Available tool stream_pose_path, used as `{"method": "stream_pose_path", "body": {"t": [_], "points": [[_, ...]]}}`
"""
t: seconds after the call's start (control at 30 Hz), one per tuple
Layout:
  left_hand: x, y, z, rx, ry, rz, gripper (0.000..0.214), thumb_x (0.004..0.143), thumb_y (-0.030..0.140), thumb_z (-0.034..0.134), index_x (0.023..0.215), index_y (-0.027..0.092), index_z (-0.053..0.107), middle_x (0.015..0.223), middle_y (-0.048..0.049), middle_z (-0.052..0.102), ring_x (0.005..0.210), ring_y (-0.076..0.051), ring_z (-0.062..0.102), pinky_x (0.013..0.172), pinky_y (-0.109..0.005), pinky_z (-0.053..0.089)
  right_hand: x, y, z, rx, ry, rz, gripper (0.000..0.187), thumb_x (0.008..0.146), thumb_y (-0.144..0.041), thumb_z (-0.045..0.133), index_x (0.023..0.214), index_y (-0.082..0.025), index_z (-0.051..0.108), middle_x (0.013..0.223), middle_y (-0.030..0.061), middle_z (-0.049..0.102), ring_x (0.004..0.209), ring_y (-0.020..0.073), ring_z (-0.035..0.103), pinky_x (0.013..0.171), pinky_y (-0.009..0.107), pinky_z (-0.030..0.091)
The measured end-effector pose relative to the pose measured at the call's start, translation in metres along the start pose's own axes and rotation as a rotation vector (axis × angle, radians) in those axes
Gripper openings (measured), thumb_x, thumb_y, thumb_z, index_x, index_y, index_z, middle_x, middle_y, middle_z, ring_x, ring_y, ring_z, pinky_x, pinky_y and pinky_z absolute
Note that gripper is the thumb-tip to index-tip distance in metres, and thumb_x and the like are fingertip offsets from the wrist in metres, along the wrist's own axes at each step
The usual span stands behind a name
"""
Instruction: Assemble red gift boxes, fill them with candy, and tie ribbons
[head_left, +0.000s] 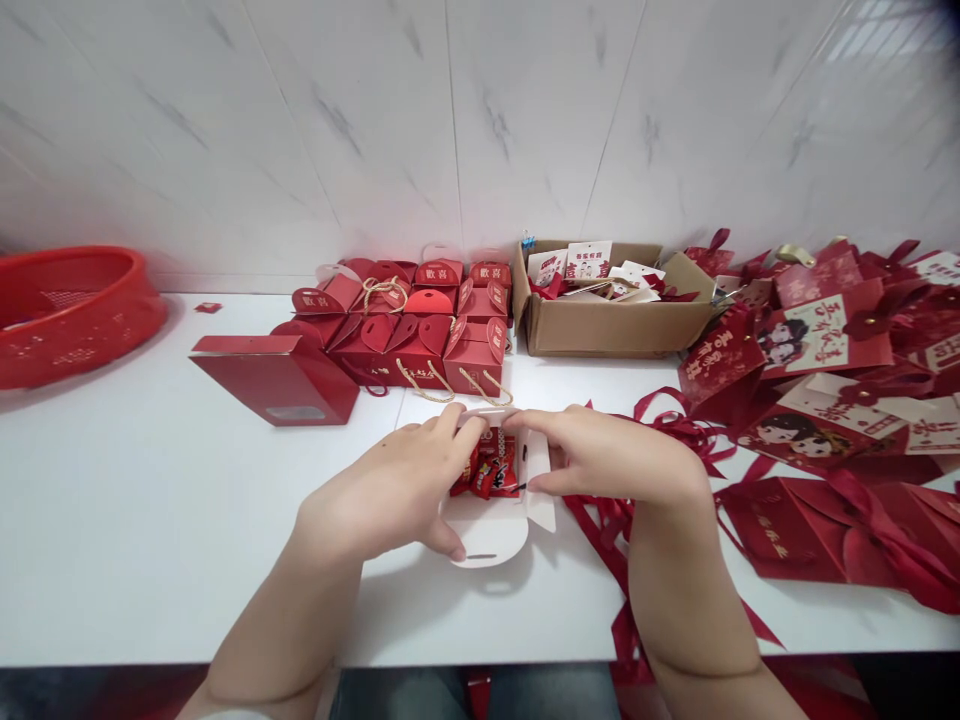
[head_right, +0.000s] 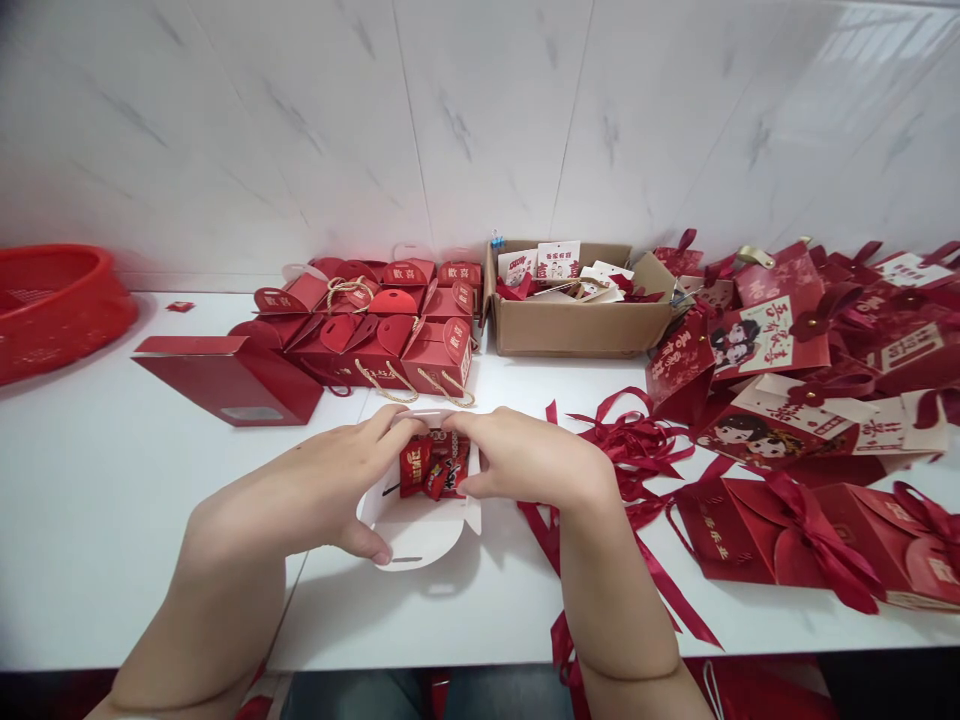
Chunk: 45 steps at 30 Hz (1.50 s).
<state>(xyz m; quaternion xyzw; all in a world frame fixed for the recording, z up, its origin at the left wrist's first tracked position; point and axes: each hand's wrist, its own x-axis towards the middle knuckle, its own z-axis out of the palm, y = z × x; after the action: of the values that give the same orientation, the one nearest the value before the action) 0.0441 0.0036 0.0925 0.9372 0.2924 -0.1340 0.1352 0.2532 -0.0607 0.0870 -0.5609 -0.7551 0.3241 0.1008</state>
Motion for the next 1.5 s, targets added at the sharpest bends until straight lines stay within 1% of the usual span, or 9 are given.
{"method": "stream_pose_path", "body": {"t": [0.33,0.5,0.63,0.77,0.87,0.93,1.13,1.33,1.5], "points": [[0.000,-0.001,0.000,-0.008,0.003,-0.002,0.075,0.056,0.040,0.080,0.119,0.021,0.044,0.107,-0.0054,0.050,0.081,-0.023,0.058,0.060,-0.029,0.044,-0.001,-0.002,0.001,-0.012,0.009,-0.016,0.059,0.077,-0.021,0.062,0.134,-0.021,0.048,0.106,0.0060,0.068,0.075,0.0169,0.060,0.067,0.026,0.042],[0.001,-0.001,0.000,-0.021,0.011,0.001,0.073,0.057,0.040,0.078,0.119,0.020,0.044,0.108,-0.0071,0.050,0.082,-0.024,0.058,0.061,-0.029,0.045,0.000,-0.001,0.001,0.002,0.021,-0.037,0.060,0.077,-0.022,0.062,0.135,-0.022,0.047,0.115,0.0065,0.066,0.083,0.0189,0.061,0.074,0.028,0.043],[0.001,-0.002,-0.003,-0.076,-0.010,-0.001,0.072,0.057,0.039,0.078,0.118,0.020,0.045,0.115,-0.0088,0.049,0.082,-0.025,0.061,0.060,-0.029,0.045,0.001,0.001,0.001,-0.004,0.017,-0.028,0.061,0.077,-0.025,0.063,0.136,-0.023,0.046,0.109,0.0062,0.067,0.081,0.0187,0.058,0.073,0.028,0.043],[-0.002,-0.005,-0.003,-0.161,-0.010,-0.027,0.082,0.057,0.037,0.078,0.128,0.023,0.038,0.146,-0.0149,0.028,0.079,-0.023,0.064,0.059,-0.029,0.048,0.000,0.003,0.000,0.022,0.000,-0.009,0.068,0.077,-0.021,0.062,0.140,-0.029,0.039,0.092,0.0020,0.067,0.067,0.0151,0.055,0.060,0.024,0.039],[-0.004,-0.008,-0.003,-0.192,-0.013,-0.048,0.094,0.055,0.036,0.079,0.135,0.029,0.030,0.153,-0.0142,0.016,0.082,-0.023,0.065,0.060,-0.029,0.049,0.000,0.003,-0.001,0.075,-0.001,-0.053,0.074,0.076,-0.018,0.061,0.143,-0.033,0.034,0.104,0.0014,0.066,0.070,0.0138,0.056,0.062,0.023,0.040],[-0.004,-0.009,-0.004,-0.208,-0.006,-0.038,0.097,0.054,0.034,0.081,0.136,0.030,0.029,0.152,-0.0128,0.020,0.084,-0.023,0.065,0.062,-0.029,0.049,0.000,0.003,-0.001,0.097,0.002,-0.069,0.075,0.075,-0.017,0.061,0.143,-0.032,0.034,0.107,0.0018,0.066,0.071,0.0134,0.056,0.064,0.023,0.041],[-0.003,-0.011,-0.006,-0.225,0.011,-0.042,0.094,0.052,0.036,0.083,0.133,0.027,0.036,0.134,-0.0100,0.040,0.094,-0.027,0.061,0.068,-0.031,0.050,0.001,0.004,0.001,0.045,-0.004,0.008,0.069,0.074,-0.022,0.064,0.140,-0.026,0.042,0.091,0.0029,0.068,0.069,0.0158,0.057,0.062,0.025,0.041],[-0.004,-0.012,0.001,-0.201,0.097,-0.008,0.099,0.048,0.035,0.086,0.132,0.027,0.035,0.123,-0.0081,0.046,0.109,-0.030,0.054,0.082,-0.035,0.048,-0.001,0.005,0.002,0.044,0.019,0.017,0.070,0.073,-0.021,0.064,0.139,-0.031,0.042,0.116,0.0048,0.065,0.088,0.0207,0.061,0.074,0.029,0.045],[0.000,-0.009,0.003,-0.174,0.096,-0.005,0.103,0.046,0.036,0.087,0.132,0.023,0.033,0.121,-0.0101,0.046,0.108,-0.031,0.055,0.082,-0.036,0.049,-0.003,0.005,0.006,-0.044,0.061,0.094,0.067,0.074,-0.020,0.063,0.137,-0.029,0.043,0.114,0.0065,0.062,0.096,0.0228,0.058,0.082,0.034,0.045]]}}
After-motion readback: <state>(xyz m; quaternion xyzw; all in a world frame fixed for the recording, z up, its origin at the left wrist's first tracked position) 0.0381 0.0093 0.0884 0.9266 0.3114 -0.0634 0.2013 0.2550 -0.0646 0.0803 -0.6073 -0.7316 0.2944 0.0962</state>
